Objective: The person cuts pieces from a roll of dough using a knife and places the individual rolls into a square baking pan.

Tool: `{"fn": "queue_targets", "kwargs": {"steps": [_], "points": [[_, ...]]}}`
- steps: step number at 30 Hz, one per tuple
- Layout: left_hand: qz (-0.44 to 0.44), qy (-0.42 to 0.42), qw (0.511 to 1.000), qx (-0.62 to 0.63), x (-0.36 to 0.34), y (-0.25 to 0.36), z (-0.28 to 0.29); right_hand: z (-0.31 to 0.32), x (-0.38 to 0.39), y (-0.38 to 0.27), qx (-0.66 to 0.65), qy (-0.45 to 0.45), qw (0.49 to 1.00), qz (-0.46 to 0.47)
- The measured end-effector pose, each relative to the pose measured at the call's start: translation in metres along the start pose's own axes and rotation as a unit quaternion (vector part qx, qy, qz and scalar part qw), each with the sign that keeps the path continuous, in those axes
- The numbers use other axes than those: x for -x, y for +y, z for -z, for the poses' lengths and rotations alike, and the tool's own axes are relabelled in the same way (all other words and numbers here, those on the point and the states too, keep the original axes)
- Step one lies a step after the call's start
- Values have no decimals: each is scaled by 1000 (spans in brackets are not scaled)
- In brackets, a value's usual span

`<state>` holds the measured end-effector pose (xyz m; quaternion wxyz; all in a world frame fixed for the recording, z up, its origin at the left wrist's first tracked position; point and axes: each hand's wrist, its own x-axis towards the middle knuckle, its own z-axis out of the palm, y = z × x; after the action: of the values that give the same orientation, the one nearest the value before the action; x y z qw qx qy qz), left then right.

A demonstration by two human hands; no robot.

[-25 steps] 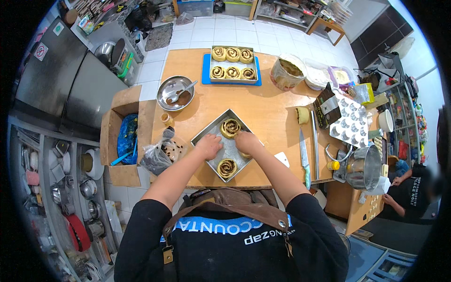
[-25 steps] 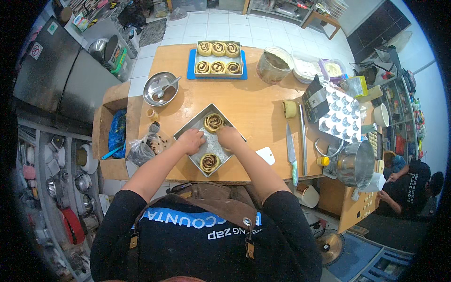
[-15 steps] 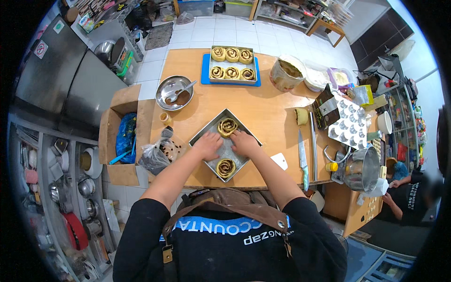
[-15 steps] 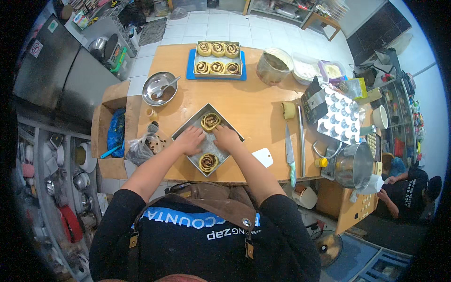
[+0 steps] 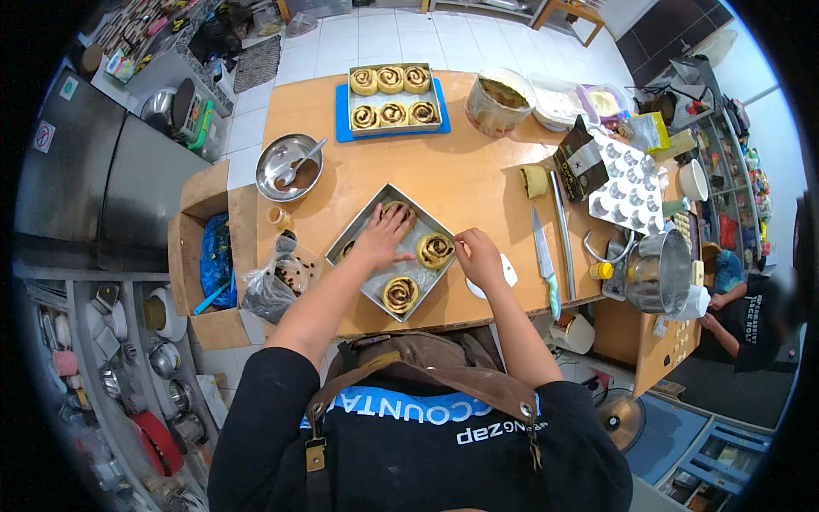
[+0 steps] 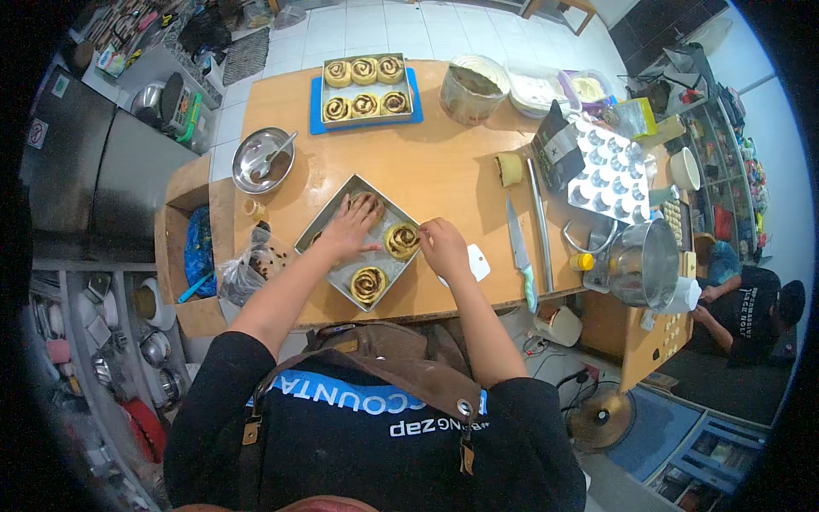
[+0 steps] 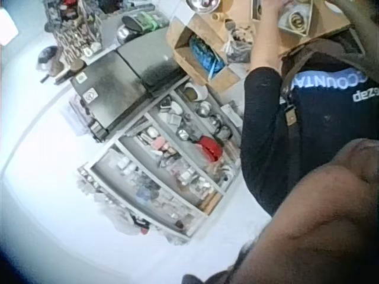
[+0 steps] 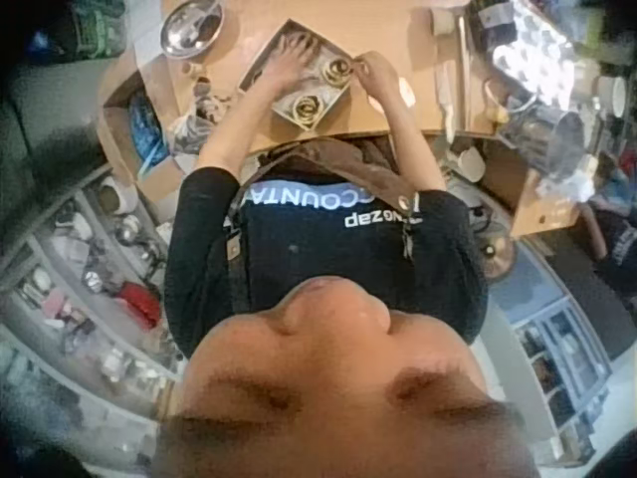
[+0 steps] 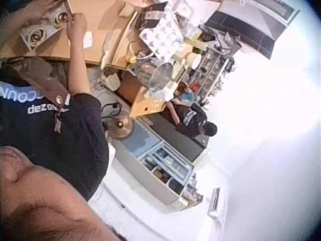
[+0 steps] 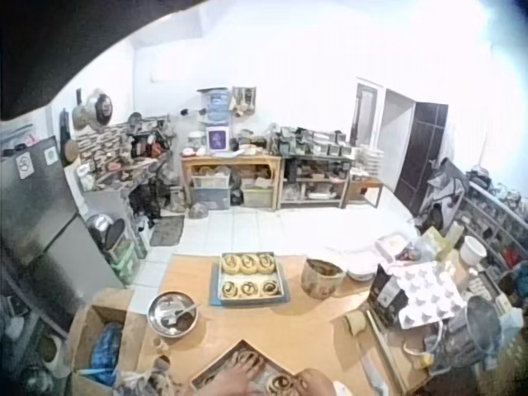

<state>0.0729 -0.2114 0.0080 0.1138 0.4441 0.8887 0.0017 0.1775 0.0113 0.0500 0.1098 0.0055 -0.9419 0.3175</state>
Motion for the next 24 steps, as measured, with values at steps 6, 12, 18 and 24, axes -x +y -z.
{"fn": "queue_targets", "kwargs": {"steps": [6, 12, 18, 24], "points": [[-87, 46, 974, 204, 29, 7, 25, -8, 13, 1, -49, -43, 992, -111], [-220, -145, 948, 179, 37, 44, 26, -23, 16, 13, -118, -69, 978, -156], [-265, -157, 940, 148, 32, 40, 11, -25, 18, 12, -123, -60, 979, -150], [-208, -153, 926, 275, 36, 38, -1, -29, 20, 12, -138, -50, 975, -165]]}}
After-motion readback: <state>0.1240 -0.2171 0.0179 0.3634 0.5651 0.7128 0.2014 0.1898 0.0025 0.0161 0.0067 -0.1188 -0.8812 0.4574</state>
